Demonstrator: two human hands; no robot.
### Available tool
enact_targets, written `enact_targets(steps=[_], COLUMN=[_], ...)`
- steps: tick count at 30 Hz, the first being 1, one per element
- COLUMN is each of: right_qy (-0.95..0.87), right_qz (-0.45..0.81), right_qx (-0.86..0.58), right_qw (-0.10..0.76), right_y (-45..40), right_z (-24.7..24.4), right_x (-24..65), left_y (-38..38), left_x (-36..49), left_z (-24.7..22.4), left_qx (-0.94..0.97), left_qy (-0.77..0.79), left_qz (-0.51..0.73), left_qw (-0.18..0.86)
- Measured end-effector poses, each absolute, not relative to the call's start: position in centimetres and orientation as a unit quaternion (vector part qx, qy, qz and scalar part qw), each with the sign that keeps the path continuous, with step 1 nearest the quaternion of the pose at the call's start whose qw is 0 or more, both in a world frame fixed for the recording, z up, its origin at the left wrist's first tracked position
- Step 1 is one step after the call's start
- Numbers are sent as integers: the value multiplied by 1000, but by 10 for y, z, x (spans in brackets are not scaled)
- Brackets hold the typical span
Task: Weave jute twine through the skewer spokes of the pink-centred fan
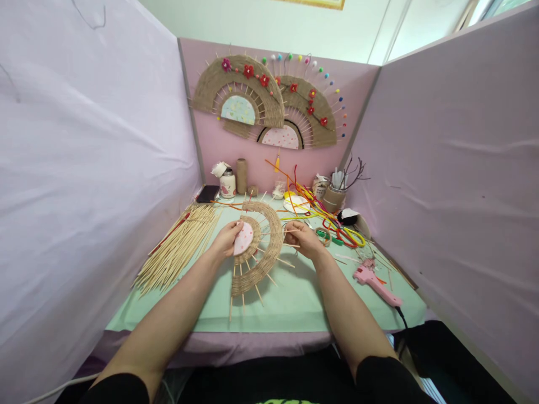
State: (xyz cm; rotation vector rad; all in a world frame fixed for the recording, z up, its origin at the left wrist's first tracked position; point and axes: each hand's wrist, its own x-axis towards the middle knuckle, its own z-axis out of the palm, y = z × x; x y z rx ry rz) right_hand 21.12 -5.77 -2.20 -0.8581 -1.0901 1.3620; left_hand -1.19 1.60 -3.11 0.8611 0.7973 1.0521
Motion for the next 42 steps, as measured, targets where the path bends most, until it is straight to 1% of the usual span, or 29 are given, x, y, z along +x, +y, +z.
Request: enact_targets(steps=[3,6,10,15,20,25,30,35,42], right_qy=[-431,-417,-431,-416,-408,-421,-445,-456,-445], right_qz=[602,596,533,455,438,491,493,499,494], right_qx=[-382,-404,-430,-445,-460,-430,-442,-447,-437], right_qw=[553,554,587,650,656,630,603,586,607], right_y=[-57,-55,-54,-50,-50,-52,-51,-49,-51], right_z=[-21,-21,-20,-20,-20,-20,-24,-28,-24], right_x=[214,218,222,229,235,236,228,220,224], left_y=[14,14,17,17,13,9,3,-3,-2], left_x=[-12,-12,-13,-14,-14,-14,-13,-10,-10], left_z=[-28,-28,-31,-31,-28,-22,-16,-15,-18], left_qx=[414,433,452,469,476,452,424,444,465], left_qy=[370,396,415,430,415,392,359,343,342], left_qz=[483,496,500,494,455,422,404,376,365], left_qw=[677,640,611,593,628,681,726,737,730])
